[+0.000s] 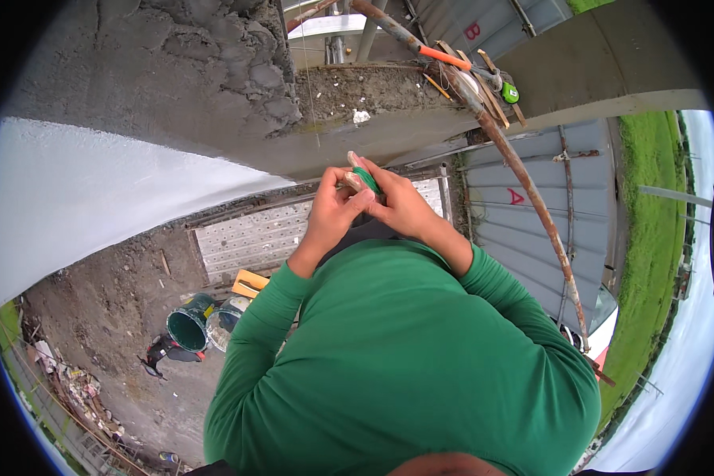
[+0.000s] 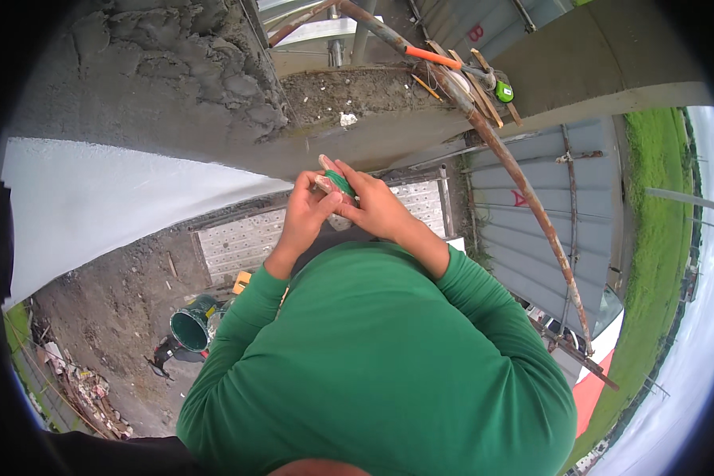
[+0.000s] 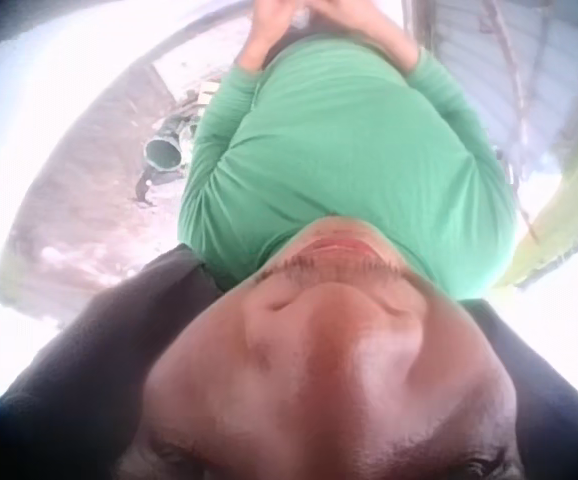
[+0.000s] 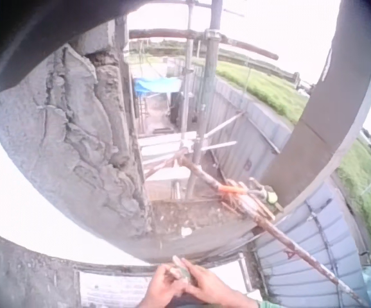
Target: The person uses a tape measure and a hammer on a concrete wall while standing on scaffolding. They measure a section of the wall and then use the hammer to tap on a metal bar attached to the scaffolding.
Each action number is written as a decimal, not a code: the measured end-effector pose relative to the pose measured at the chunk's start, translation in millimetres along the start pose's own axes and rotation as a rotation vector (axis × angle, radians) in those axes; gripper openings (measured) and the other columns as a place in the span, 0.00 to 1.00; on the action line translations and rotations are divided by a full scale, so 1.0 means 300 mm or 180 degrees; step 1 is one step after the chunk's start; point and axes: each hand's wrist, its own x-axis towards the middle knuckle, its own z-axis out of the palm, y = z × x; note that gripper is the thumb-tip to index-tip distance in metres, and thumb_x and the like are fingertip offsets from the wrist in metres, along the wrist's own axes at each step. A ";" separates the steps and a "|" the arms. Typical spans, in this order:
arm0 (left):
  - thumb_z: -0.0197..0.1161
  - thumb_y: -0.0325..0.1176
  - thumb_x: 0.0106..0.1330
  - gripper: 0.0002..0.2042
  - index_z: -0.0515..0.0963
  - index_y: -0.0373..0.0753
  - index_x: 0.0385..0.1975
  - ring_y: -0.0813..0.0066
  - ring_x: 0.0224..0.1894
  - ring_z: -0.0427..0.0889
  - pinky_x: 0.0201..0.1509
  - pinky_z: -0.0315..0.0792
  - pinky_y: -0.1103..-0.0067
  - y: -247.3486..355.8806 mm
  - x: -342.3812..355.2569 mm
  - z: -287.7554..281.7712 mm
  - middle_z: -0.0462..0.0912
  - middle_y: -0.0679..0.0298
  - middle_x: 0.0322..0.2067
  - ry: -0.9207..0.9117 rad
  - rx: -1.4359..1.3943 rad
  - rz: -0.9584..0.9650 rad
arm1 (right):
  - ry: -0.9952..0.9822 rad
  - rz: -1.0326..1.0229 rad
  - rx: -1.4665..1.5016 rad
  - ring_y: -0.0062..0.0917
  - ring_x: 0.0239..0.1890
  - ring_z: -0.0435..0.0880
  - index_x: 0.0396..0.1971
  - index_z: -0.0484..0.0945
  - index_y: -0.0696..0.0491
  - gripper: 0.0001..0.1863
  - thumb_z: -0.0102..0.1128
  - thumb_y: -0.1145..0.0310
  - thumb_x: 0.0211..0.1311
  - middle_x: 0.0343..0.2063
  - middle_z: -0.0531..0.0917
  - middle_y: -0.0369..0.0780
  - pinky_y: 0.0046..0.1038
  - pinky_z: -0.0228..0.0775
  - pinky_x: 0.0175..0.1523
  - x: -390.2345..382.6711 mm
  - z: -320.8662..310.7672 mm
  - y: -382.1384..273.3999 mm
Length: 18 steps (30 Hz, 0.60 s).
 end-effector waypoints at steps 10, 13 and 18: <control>0.73 0.26 0.68 0.26 0.72 0.37 0.64 0.78 0.52 0.82 0.60 0.77 0.75 -0.091 -0.013 -0.015 0.81 0.66 0.51 0.0778 -0.0238 -0.0081 | -0.0716 -0.0282 -0.0366 0.30 0.33 0.87 0.71 0.70 0.57 0.39 0.67 0.67 0.56 0.41 0.87 0.51 0.32 0.79 0.41 0.108 -0.017 0.038; 0.72 0.25 0.68 0.25 0.73 0.37 0.63 0.79 0.51 0.82 0.58 0.79 0.77 -0.136 -0.015 0.016 0.81 0.66 0.50 0.1090 -0.0081 0.0458 | -0.1204 -0.0227 -0.0070 0.35 0.40 0.88 0.70 0.71 0.58 0.38 0.70 0.64 0.59 0.46 0.85 0.50 0.33 0.79 0.45 0.147 -0.067 0.045; 0.73 0.22 0.66 0.24 0.73 0.36 0.60 0.82 0.48 0.82 0.49 0.81 0.81 -0.182 0.014 0.177 0.80 0.66 0.50 0.1701 -0.0078 0.1502 | -0.1903 -0.0134 0.1301 0.31 0.53 0.85 0.73 0.67 0.56 0.38 0.71 0.65 0.64 0.64 0.77 0.45 0.31 0.79 0.56 0.185 -0.168 0.128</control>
